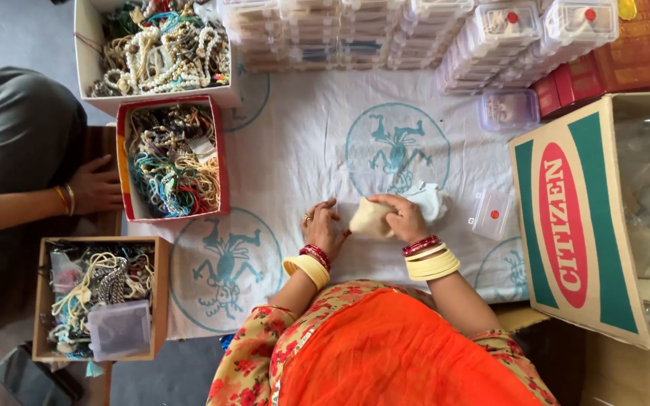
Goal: Sorting and packing jewelry and beads into plastic containers
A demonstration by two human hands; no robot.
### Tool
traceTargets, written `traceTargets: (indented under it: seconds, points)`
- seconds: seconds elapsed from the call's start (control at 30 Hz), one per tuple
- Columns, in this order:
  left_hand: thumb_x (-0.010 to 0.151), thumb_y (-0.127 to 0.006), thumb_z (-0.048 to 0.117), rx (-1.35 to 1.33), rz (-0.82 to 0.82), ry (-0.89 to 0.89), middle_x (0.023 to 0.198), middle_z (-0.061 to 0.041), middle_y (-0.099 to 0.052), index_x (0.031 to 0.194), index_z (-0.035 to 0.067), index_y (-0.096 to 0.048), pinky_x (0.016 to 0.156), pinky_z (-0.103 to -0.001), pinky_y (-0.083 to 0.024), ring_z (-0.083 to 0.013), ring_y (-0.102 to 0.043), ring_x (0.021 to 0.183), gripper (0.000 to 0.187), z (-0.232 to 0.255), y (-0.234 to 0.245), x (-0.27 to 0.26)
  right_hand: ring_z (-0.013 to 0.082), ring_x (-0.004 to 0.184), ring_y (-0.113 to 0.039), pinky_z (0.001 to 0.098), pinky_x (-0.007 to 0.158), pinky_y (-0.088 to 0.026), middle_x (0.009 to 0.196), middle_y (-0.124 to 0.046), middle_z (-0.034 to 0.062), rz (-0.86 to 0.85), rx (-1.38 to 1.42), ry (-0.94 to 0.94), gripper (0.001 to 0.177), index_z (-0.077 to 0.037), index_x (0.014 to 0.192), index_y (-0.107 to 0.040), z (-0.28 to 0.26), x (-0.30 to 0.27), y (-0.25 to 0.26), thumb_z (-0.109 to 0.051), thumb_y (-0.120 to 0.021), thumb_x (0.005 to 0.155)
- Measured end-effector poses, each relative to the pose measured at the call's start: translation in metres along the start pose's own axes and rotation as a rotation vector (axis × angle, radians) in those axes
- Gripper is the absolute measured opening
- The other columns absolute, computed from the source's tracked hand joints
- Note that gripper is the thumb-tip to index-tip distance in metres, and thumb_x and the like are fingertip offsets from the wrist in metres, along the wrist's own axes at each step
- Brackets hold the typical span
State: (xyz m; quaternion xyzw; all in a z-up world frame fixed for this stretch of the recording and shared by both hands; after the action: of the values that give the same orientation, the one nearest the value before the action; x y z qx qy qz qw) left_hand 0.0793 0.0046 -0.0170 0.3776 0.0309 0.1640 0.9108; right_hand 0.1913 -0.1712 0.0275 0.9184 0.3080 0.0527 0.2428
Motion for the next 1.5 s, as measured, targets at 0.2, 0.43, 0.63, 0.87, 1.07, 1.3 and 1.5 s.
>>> traceTargets:
  seconds: [0.2, 0.43, 0.63, 0.87, 1.07, 1.3, 1.5]
  points:
    - [0.074, -0.086, 0.034, 0.044, -0.035, -0.068, 0.144, -0.002, -0.055, 0.14, 0.027, -0.054, 0.11, -0.051, -0.029, -0.0271, -0.045, 0.137, 0.073, 0.017, 0.01, 0.003, 0.0277, 0.095, -0.067, 0.0362, 0.09, -0.053, 0.102, -0.071, 0.0079, 0.012, -0.242, 0.056, 0.054, -0.018, 0.115, -0.081, -0.01, -0.001, -0.005, 0.007, -0.053, 0.076]
    - [0.07, -0.089, 0.033, 0.067, -0.104, -0.024, 0.145, -0.002, -0.054, 0.149, 0.026, -0.046, 0.11, -0.05, -0.028, -0.0266, -0.045, 0.138, 0.09, 0.018, 0.009, 0.005, 0.0233, 0.1, -0.059, 0.0407, 0.093, -0.041, 0.099, -0.066, 0.0011, 0.172, -0.553, 0.473, 0.046, -0.021, 0.113, -0.08, -0.124, -0.011, 0.006, 0.004, -0.06, 0.081]
    - [0.07, -0.091, 0.034, -0.001, -0.087, 0.002, 0.141, -0.003, -0.055, 0.151, 0.024, -0.039, 0.111, -0.052, -0.027, -0.0276, -0.044, 0.138, 0.097, 0.009, 0.002, 0.002, 0.0201, 0.106, -0.055, 0.0437, 0.098, -0.037, 0.102, -0.063, -0.0013, 0.214, -0.859, 0.612, 0.023, -0.018, 0.116, -0.074, -0.135, -0.025, -0.011, -0.01, -0.066, 0.095]
    - [0.078, -0.085, 0.035, 0.114, -0.103, -0.084, 0.143, -0.006, -0.053, 0.146, 0.029, -0.049, 0.109, -0.054, -0.027, -0.0309, -0.043, 0.138, 0.077, 0.011, -0.002, 0.002, 0.0232, 0.117, -0.053, 0.0467, 0.099, -0.036, 0.119, -0.062, 0.0009, 0.228, -0.906, 0.635, 0.037, -0.018, 0.122, -0.068, -0.157, -0.037, -0.04, -0.021, -0.072, 0.086]
    - [0.077, -0.084, 0.044, 0.057, -0.095, -0.083, 0.148, -0.005, -0.05, 0.142, 0.031, -0.053, 0.11, -0.054, -0.027, -0.0306, -0.042, 0.14, 0.072, 0.018, 0.006, 0.0, 0.0275, 0.114, -0.056, 0.0421, 0.099, -0.046, 0.123, -0.06, 0.0064, 0.329, -0.492, 0.4, 0.041, -0.017, 0.118, -0.065, -0.096, -0.029, 0.0, -0.022, -0.084, 0.081]
    - [0.077, -0.086, 0.046, -0.068, 0.1, -0.142, 0.14, -0.005, -0.054, 0.129, 0.03, -0.065, 0.108, -0.054, -0.027, -0.0306, -0.043, 0.134, 0.058, 0.038, 0.03, 0.008, 0.0272, 0.11, -0.063, 0.0347, 0.09, -0.054, 0.125, -0.059, 0.0112, 0.165, -0.042, 0.188, 0.056, -0.004, 0.13, -0.058, -0.094, -0.017, 0.007, -0.006, -0.079, 0.078]
    - [0.08, -0.085, 0.029, -0.084, 0.034, -0.161, 0.129, 0.005, -0.066, 0.11, 0.027, -0.071, 0.104, -0.049, -0.029, -0.0245, -0.051, 0.129, 0.033, 0.05, 0.027, 0.012, 0.0332, 0.108, -0.062, 0.0413, 0.092, -0.05, 0.113, -0.069, 0.0126, 0.249, -0.247, 0.263, 0.05, -0.004, 0.114, -0.066, -0.051, -0.028, 0.012, -0.001, -0.084, 0.068]
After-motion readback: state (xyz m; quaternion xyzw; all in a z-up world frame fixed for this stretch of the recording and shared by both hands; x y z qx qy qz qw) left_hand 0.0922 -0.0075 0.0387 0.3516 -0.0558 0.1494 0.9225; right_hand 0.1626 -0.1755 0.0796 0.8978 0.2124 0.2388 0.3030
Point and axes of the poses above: each hand's wrist, its own x-axis towards the middle knuckle, its own y-axis out of the back of the hand, z = x × y, the point moved 9 cm from there along x, towards the middle knuckle
